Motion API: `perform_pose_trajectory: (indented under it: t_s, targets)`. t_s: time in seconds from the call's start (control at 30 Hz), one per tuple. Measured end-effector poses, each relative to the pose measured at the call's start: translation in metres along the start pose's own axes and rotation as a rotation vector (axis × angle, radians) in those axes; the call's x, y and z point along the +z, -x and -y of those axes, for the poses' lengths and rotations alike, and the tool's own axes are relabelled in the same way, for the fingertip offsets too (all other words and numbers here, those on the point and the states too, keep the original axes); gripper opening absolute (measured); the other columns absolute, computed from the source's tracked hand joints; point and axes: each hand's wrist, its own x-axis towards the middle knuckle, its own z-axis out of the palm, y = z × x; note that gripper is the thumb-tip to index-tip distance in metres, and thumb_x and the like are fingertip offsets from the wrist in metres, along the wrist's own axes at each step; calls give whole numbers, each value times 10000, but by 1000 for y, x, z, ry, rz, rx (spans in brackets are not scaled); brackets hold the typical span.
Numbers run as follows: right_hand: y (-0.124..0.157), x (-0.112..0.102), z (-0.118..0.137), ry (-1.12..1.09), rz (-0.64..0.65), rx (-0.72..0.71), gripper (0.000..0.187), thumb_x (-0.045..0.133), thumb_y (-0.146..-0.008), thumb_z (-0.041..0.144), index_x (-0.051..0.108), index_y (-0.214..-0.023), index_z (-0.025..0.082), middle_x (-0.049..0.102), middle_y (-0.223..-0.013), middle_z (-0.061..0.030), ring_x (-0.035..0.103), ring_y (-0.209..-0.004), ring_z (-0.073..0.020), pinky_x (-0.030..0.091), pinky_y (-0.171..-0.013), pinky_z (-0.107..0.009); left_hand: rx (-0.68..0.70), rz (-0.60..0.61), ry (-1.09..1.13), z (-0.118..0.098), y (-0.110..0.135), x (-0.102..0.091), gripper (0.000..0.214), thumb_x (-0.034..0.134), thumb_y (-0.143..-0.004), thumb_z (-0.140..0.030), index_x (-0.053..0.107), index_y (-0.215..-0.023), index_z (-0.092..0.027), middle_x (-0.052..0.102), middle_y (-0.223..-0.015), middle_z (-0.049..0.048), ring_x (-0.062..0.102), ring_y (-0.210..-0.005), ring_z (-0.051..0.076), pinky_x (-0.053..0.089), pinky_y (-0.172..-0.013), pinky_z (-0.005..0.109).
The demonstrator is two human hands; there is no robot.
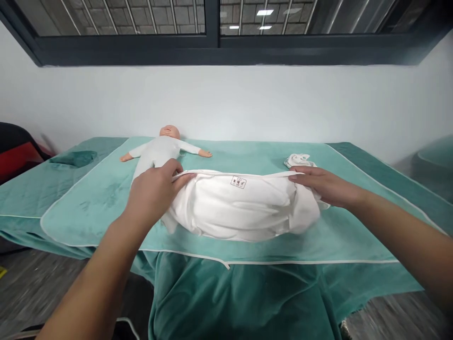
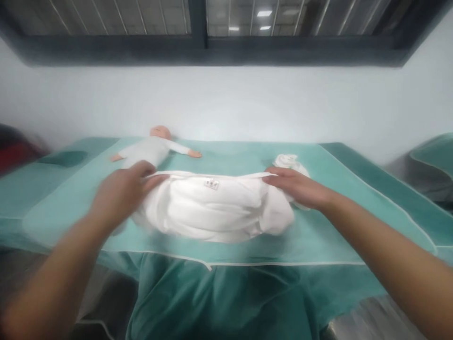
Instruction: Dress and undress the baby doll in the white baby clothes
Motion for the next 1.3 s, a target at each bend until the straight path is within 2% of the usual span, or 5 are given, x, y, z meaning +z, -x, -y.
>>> perform_pose_trajectory:
  t_s: [0.2, 0.43, 0.67, 1.03, 1.3]
  targets:
    - [-38, -9, 6, 610, -195, -70, 345, 573, -850, 575, 674, -921, 254, 713, -1014, -46, 653, -880, -263, 485, -711, -341, 80, 300, 106, -8, -52, 21, 269, 464, -928, -342, 662, -1103, -288, 721, -1056, 24, 659, -932, 266, 476, -786, 341]
    - [-96, 37, -5, 1161, -615, -231, 364, 444, -911, 244, 602, -1221, 139, 628, -1257, -212, 567, -1124, -365, 440, -921, -489, 55, 16, 18, -56, -69, 116, 436, 373, -898, -76, 589, -1270, -143, 619, -1274, 176, 573, -1177, 322, 471, -943, 447]
    - [-150, 122, -61, 968, -284, -215, 432, 451, -894, 172, 587, -1300, 113, 634, -1326, -141, 569, -1228, -237, 417, -1076, -347, 163, 243, 195, -96, -38, 211, 374, 372, -948, -141, 592, -1250, -141, 495, -1483, 150, 405, -1411, 285, 359, -1153, 504]
    - [-201, 111, -66, 1203, -514, -264, 601, 387, -965, 250, 300, -1552, 157, 99, -1679, -150, 76, -1544, -311, 174, -1166, -619, 56, 191, 29, -75, -78, 220, 595, 340, -990, -313, 283, -1570, -193, -4, -1680, 128, 62, -1548, 341, 287, -1130, 680]
    - [-195, 115, -77, 1183, -644, -470, 479, 429, -936, 209, 502, -1396, 97, 386, -1554, -195, 336, -1395, -323, 238, -1141, -510, 93, 46, 130, -73, -90, 229, 600, 418, -966, -258, 320, -1545, -134, 45, -1672, 182, 104, -1541, 352, 324, -1146, 624]
